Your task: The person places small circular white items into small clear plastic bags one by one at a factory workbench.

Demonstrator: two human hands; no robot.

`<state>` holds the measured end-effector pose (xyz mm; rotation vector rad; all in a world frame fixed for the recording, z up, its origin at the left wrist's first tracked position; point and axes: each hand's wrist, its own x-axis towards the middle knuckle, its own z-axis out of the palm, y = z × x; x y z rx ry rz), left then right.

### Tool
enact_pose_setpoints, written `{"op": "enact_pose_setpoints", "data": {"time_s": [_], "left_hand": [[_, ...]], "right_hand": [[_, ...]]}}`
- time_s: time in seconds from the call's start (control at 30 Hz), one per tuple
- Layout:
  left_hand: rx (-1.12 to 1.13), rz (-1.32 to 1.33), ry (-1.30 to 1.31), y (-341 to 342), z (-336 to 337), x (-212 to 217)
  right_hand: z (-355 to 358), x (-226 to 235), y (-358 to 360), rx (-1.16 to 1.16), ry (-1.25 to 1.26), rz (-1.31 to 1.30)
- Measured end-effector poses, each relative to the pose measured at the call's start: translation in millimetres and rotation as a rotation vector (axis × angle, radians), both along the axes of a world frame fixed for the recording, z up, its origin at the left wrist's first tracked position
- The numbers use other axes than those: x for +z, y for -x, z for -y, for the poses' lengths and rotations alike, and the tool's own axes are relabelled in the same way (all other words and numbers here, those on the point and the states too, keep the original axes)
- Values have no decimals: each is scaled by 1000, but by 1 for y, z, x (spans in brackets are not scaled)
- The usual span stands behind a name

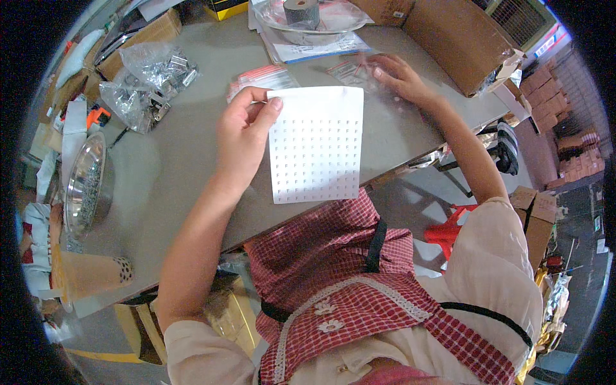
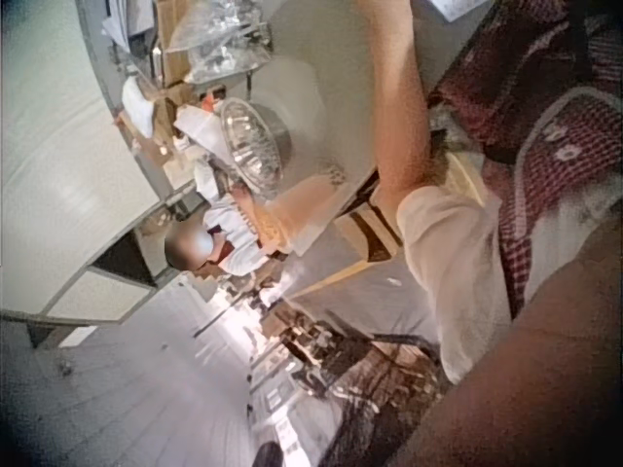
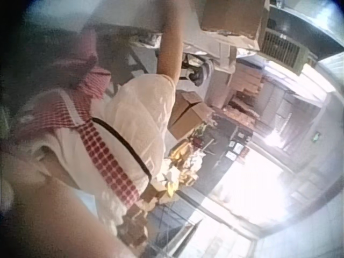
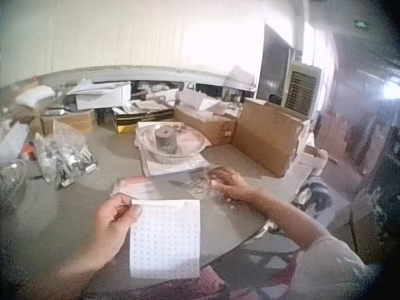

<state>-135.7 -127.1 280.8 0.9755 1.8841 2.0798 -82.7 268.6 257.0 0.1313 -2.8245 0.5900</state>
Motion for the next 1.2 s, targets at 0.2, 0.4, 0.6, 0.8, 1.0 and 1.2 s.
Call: {"op": "enact_pose_setpoints", "data": {"time_s": [0.2,0.4,0.6,0.8,1.0,1.2], "left_hand": [[151,48,-102,9,11,14],[322,67,-218,18,14,22],[356,126,-265,30,16,20],[415,133,-274,43,26,21],[294,224,-286,53,23,14],[83,365,17,70,-2,36]], "right_hand": [[36,30,-38,214,14,12],[50,14,-84,44,-413,39],[30,0,-15,-25,-404,17],[53,24,-1,75,-413,12],[52,12,-2,177,-322,-289],[42,6,20,159,-211,-353]]}}
